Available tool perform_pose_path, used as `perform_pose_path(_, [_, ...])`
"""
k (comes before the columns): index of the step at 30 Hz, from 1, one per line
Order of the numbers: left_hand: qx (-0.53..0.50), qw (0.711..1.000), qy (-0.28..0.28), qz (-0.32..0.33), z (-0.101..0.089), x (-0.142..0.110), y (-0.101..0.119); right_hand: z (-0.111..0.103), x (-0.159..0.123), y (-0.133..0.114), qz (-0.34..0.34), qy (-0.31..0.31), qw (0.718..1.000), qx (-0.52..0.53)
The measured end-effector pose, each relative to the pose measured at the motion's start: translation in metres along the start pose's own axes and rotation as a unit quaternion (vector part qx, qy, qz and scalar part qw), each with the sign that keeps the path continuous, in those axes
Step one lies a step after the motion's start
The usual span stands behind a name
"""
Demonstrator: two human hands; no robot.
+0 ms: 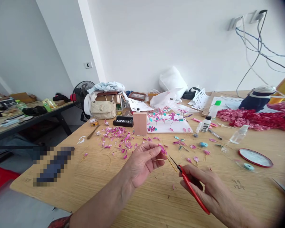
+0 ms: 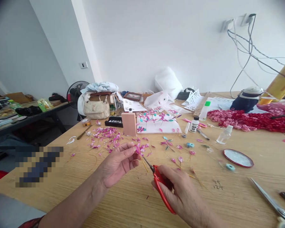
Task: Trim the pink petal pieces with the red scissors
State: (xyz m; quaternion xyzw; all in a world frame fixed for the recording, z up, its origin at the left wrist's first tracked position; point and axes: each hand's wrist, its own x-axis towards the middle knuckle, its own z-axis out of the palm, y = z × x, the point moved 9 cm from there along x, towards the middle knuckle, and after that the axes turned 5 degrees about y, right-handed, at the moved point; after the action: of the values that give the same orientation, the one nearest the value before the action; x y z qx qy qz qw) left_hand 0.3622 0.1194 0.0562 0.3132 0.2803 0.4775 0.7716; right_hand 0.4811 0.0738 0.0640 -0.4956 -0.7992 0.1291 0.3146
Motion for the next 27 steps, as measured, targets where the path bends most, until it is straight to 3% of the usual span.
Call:
perform_pose_path(5, [0.069, 0.996, 0.005, 0.061, 0.000, -0.002, 0.015, -0.016, -0.002, 0.007, 0.008, 0.010, 1.000, -0.017])
perform_pose_path(10, [0.088, 0.991, 0.028, 0.100, -0.002, -0.002, 0.018, -0.015, 0.001, -0.007, -0.020, 0.032, 0.996, -0.084])
perform_pose_path(16, [0.070, 0.993, 0.033, 0.090, -0.004, -0.002, 0.014, -0.005, 0.003, -0.012, -0.032, 0.019, 0.992, -0.120])
perform_pose_path(27, [0.030, 0.996, 0.038, 0.071, -0.007, -0.002, 0.005, -0.010, 0.004, -0.020, -0.071, 0.043, 0.986, -0.142])
